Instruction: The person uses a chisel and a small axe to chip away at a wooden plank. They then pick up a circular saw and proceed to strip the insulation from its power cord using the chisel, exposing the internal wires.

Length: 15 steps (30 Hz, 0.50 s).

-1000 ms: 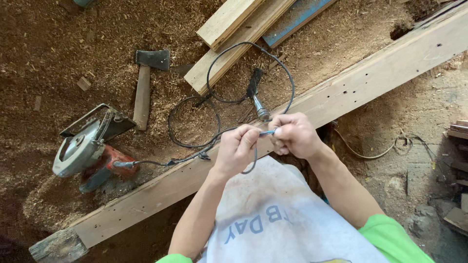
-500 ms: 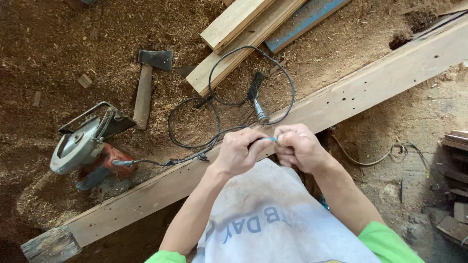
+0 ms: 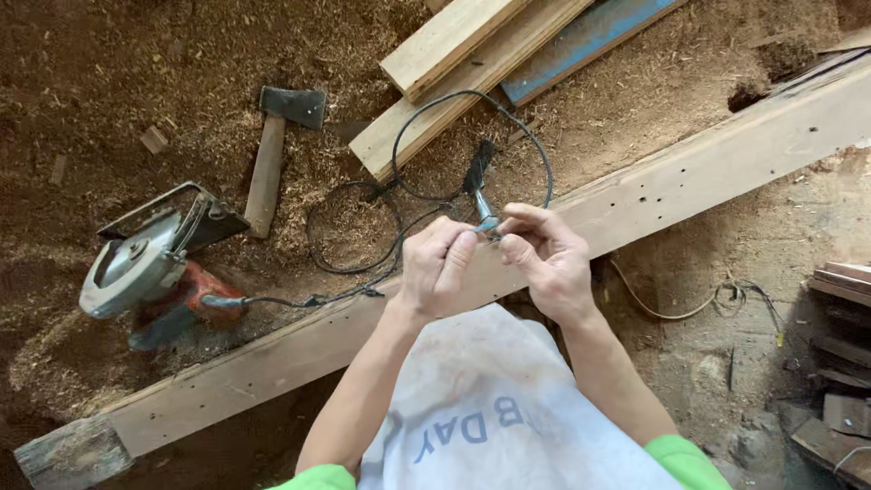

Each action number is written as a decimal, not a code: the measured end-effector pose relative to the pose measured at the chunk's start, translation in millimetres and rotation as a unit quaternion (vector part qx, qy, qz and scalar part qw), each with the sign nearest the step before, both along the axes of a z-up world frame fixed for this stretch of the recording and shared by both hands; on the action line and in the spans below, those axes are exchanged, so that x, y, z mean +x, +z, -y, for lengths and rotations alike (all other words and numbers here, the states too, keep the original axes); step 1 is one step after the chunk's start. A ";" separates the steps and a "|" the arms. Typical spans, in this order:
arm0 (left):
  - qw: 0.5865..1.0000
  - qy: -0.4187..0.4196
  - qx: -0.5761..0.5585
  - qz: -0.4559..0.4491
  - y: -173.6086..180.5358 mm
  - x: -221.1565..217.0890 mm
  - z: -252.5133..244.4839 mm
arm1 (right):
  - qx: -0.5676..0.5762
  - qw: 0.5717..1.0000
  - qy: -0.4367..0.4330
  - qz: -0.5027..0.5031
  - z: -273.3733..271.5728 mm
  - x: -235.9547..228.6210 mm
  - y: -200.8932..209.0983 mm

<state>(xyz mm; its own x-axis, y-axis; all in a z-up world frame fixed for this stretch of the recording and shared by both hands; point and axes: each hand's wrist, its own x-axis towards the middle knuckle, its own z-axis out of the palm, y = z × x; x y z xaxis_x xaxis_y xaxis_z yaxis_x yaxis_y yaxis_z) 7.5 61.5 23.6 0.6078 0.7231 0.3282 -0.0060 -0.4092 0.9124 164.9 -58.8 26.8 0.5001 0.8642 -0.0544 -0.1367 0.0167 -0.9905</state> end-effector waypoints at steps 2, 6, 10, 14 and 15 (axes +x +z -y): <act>1.000 -0.006 -0.020 0.003 1.1 -1.0 5.3 | 0.012 1.000 0.008 -0.011 0.0 -6.0 -5.3; 0.992 -0.042 -0.104 0.048 -0.7 1.1 11.4 | 0.040 0.987 0.036 -0.152 -9.4 -6.0 -1.7; 0.976 -0.090 -0.176 0.096 -1.3 -0.2 13.6 | 0.047 0.907 0.071 -0.413 -8.2 -0.5 -4.8; 0.998 -0.027 -0.031 0.039 5.8 -1.7 11.7 | 0.012 0.978 0.013 -0.209 -2.2 -3.6 5.2; 0.999 -0.011 -0.007 0.038 7.5 -0.2 12.4 | -0.004 0.993 -0.003 -0.116 -1.9 -7.4 11.0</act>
<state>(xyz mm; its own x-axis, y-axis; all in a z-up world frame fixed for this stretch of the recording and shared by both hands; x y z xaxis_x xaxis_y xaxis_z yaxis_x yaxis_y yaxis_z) 7.3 49.1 31.0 0.5972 0.7144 0.3646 -0.0847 -0.3959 0.9144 157.5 -56.8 37.8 0.4788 0.8602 -0.1756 -0.3615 0.0109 -0.9323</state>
